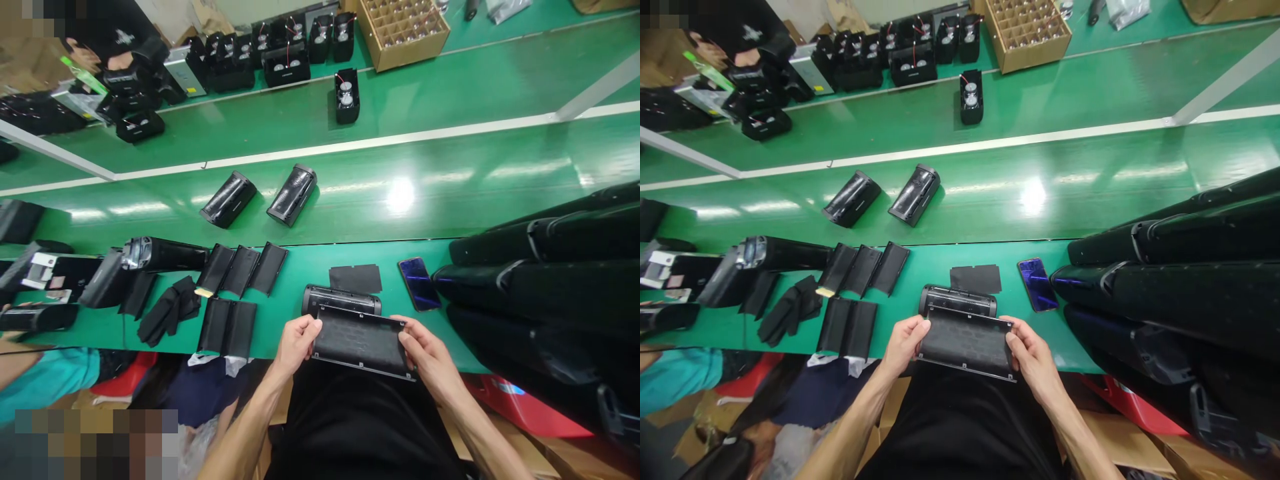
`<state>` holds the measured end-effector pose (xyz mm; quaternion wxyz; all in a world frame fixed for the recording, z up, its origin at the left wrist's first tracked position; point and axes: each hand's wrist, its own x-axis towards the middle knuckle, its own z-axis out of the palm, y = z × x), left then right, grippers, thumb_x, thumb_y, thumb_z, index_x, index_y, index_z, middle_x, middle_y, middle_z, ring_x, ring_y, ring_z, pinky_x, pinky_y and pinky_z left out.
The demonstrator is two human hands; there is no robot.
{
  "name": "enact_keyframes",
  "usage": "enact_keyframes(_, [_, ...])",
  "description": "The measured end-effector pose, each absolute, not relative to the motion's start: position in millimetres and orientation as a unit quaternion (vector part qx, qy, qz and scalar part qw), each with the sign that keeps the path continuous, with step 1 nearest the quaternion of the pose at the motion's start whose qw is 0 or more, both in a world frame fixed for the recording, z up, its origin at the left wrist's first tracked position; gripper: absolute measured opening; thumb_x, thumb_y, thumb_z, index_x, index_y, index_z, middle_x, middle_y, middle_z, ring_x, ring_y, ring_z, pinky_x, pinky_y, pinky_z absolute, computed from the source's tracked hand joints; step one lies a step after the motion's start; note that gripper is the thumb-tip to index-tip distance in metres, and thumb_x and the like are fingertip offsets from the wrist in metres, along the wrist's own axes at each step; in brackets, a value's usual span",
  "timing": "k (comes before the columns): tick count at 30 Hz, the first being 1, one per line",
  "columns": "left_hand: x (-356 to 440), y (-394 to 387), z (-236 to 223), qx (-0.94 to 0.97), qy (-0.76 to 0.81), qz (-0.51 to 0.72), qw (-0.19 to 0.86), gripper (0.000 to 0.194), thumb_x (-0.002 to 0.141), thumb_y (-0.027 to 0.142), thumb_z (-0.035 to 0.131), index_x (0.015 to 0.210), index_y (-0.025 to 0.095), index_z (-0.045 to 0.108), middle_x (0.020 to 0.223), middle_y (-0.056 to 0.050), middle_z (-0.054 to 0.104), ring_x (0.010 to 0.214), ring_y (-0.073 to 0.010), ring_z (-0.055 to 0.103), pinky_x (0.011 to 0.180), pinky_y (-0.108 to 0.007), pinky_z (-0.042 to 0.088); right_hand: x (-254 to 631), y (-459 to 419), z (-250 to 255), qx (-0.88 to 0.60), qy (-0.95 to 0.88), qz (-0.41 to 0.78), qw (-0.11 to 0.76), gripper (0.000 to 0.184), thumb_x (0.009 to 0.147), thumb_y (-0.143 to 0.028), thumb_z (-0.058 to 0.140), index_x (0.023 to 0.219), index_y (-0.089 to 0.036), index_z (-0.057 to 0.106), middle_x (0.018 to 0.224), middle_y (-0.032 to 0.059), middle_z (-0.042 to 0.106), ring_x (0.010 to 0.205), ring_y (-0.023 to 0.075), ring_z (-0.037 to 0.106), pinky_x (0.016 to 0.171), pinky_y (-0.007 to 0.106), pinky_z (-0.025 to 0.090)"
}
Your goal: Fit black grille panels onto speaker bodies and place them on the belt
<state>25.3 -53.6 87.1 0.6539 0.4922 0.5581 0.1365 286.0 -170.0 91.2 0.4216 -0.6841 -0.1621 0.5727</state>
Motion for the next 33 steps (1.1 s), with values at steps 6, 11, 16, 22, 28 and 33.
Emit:
enact_keyframes(6, [27, -53, 88, 0.487, 0.560, 0.137, 0.656, 0.064, 0.081, 0.079, 0.062, 0.061, 0.021, 0.044, 0.042, 0.007, 0.043, 0.035, -0.0071, 0.038, 0.039, -0.020, 0.026, 286, -174, 84, -0.675, -0.165, 0.579, 0.426, 0.050, 0.090, -0.054, 0.069, 0.124, -0.018, 0.066, 0.068, -0.0070, 0.042, 0.051, 0.0106, 0.041, 0.049, 0.025, 0.034])
enact_keyframes(11, [26, -56, 82, 0.474, 0.565, 0.140, 0.660, 0.064, 0.080, 0.078, 0.063, 0.061, 0.021, 0.043, 0.041, 0.008, 0.040, 0.034, -0.0059, 0.035, 0.038, -0.019, 0.024, 286, -177, 82, -0.671, -0.158, 0.584, 0.429, 0.052, 0.090, -0.055, 0.070, 0.126, -0.018, 0.065, 0.069, -0.0068, 0.044, 0.051, 0.0093, 0.040, 0.049, 0.023, 0.032])
enact_keyframes(16, [27, -57, 76, 0.430, 0.567, 0.157, 0.685, 0.062, 0.081, 0.075, 0.065, 0.063, 0.021, 0.042, 0.042, 0.009, 0.038, 0.033, -0.0047, 0.031, 0.035, -0.018, 0.023, 286, -181, 76, -0.661, -0.131, 0.602, 0.428, 0.051, 0.091, -0.056, 0.069, 0.126, -0.019, 0.065, 0.067, -0.0059, 0.050, 0.049, 0.0080, 0.039, 0.048, 0.022, 0.030])
enact_keyframes(22, [27, -57, 73, 0.401, 0.562, 0.179, 0.701, 0.058, 0.085, 0.071, 0.065, 0.064, 0.020, 0.046, 0.044, 0.008, 0.042, 0.034, -0.0047, 0.034, 0.036, -0.018, 0.023, 284, -181, 71, -0.652, -0.096, 0.610, 0.439, 0.054, 0.090, -0.060, 0.070, 0.126, -0.019, 0.066, 0.057, -0.0079, 0.047, 0.046, 0.0088, 0.039, 0.046, 0.021, 0.030])
enact_keyframes(28, [28, -58, 72, 0.388, 0.564, 0.187, 0.705, 0.058, 0.083, 0.070, 0.067, 0.064, 0.020, 0.046, 0.045, 0.008, 0.042, 0.034, -0.0042, 0.033, 0.035, -0.018, 0.022, 283, -178, 72, -0.654, -0.100, 0.608, 0.438, 0.056, 0.089, -0.061, 0.071, 0.125, -0.019, 0.066, 0.057, -0.0079, 0.048, 0.045, 0.0088, 0.040, 0.046, 0.021, 0.030])
enact_keyframes(33, [27, -58, 71, 0.380, 0.565, 0.202, 0.704, 0.056, 0.085, 0.068, 0.068, 0.065, 0.019, 0.048, 0.045, 0.008, 0.042, 0.035, -0.0046, 0.035, 0.037, -0.018, 0.023, 284, -178, 76, -0.661, -0.124, 0.599, 0.434, 0.056, 0.091, -0.062, 0.068, 0.125, -0.018, 0.066, 0.056, -0.0075, 0.050, 0.045, 0.0096, 0.042, 0.047, 0.023, 0.032])
